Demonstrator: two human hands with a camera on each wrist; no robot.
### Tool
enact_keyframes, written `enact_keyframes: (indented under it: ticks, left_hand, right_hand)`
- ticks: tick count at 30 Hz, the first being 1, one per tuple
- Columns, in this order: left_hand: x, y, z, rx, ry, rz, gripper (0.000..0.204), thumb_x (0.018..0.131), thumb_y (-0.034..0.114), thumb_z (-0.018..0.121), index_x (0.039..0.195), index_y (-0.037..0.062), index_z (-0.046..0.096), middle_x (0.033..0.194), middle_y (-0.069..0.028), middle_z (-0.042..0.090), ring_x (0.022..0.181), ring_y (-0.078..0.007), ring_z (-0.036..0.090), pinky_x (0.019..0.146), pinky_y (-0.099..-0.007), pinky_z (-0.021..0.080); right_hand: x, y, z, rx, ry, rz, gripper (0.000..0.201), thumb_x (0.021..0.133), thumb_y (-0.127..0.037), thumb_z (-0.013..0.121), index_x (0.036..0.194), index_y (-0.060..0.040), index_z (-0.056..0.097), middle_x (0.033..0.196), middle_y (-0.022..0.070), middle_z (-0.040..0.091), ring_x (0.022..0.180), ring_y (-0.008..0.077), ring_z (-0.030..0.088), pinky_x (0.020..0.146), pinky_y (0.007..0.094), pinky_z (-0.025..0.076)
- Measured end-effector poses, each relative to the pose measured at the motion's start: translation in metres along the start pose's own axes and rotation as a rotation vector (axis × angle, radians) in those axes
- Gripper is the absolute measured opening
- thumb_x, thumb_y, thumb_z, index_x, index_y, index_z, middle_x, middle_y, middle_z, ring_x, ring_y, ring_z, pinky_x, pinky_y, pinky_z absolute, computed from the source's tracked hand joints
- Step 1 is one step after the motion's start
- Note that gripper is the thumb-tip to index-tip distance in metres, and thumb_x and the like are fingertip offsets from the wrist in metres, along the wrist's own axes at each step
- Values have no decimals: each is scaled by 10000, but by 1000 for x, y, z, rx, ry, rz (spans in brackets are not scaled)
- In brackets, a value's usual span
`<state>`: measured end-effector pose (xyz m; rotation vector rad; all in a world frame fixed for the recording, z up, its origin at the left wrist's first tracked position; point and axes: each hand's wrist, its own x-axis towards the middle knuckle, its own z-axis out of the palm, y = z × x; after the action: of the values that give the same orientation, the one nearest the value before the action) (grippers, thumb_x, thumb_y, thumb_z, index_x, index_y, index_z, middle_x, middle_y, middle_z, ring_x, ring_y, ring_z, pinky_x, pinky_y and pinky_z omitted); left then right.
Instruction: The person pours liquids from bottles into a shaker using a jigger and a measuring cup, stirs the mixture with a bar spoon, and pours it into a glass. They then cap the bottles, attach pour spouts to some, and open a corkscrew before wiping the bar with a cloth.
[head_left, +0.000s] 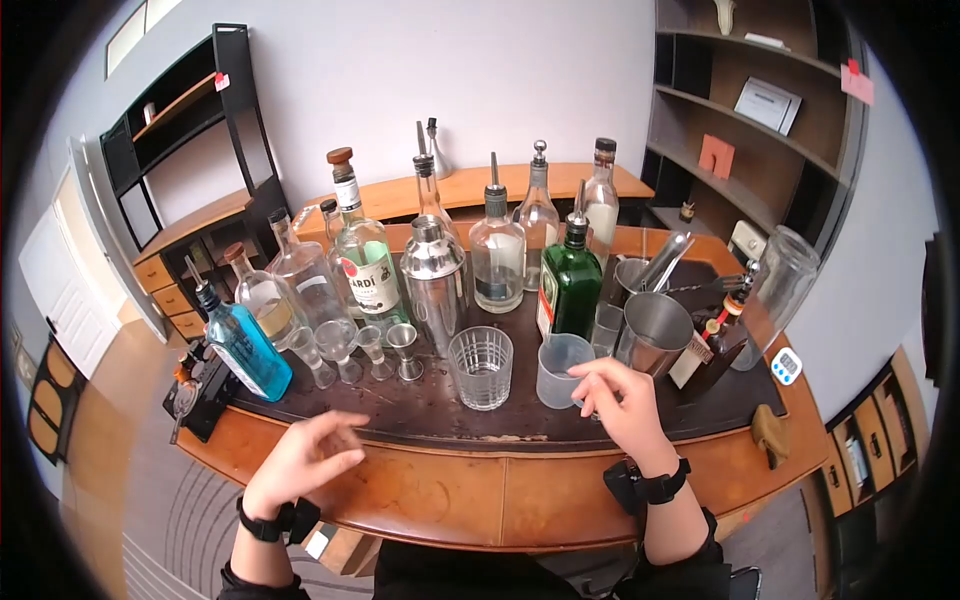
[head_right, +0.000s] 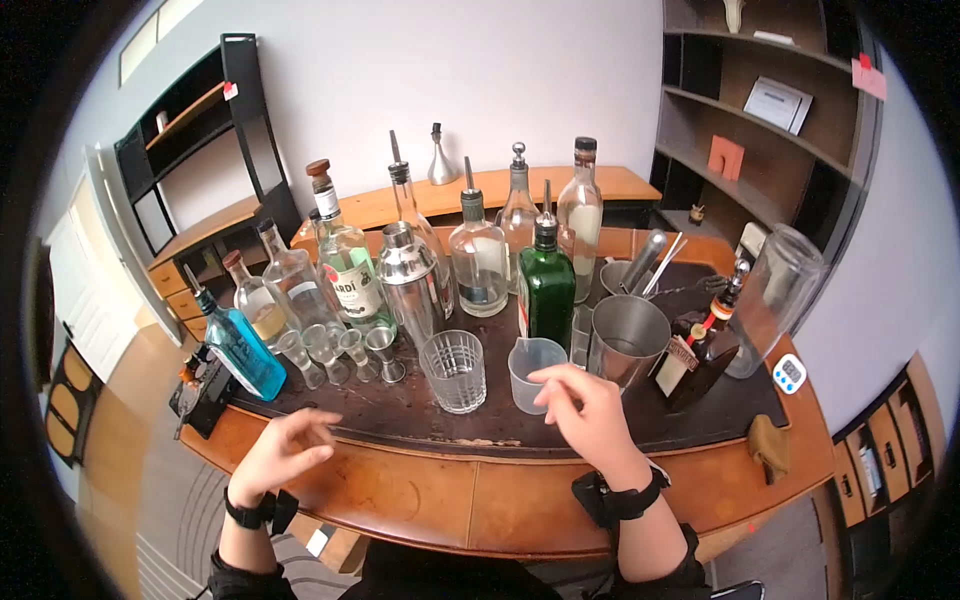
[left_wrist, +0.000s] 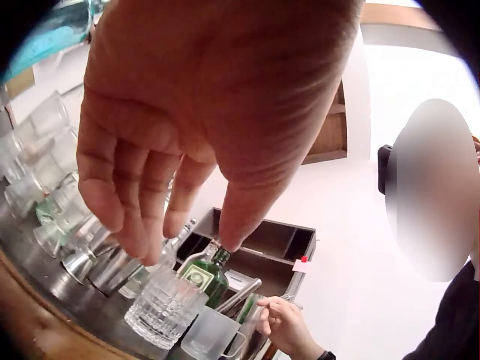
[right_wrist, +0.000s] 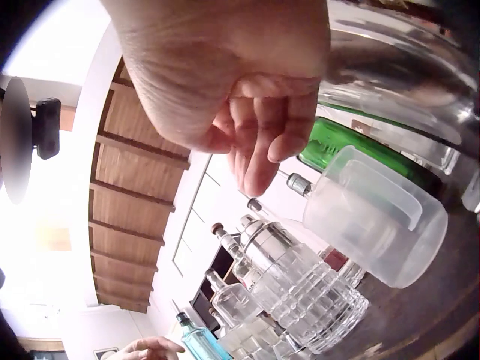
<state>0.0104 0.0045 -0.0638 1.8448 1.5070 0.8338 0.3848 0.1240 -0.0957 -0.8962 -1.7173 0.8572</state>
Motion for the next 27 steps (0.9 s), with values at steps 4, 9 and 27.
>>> enact_keyframes:
  ticks: [4,9,27]
  left_hand:
    - [-40,-29,-3,-150,59,-72,363,863,92,704,1203,3,615,762,34,591,625,-27,480,584,-196,411]
    - [-57,-71,2,-278,136,-118,280,866,71,701,1129,6,633,690,48,519,597,-20,434,535,-203,362]
    - [-77,-117,16,-555,397,62,151,860,1,660,1011,13,653,640,81,419,573,-11,345,517,-195,279]
  right_hand:
    - [16,-28,12,85,95,-53,253,936,-10,539,1181,-2,601,970,82,659,785,106,625,703,256,515]
    - [74,-37,21,-335,246,-150,583,888,-64,606,1410,19,359,1330,185,431,1187,258,495,956,330,450]
    - [142,37,31,-726,475,169,1000,660,-255,827,1427,48,260,1285,305,518,1202,395,536,1032,411,428]
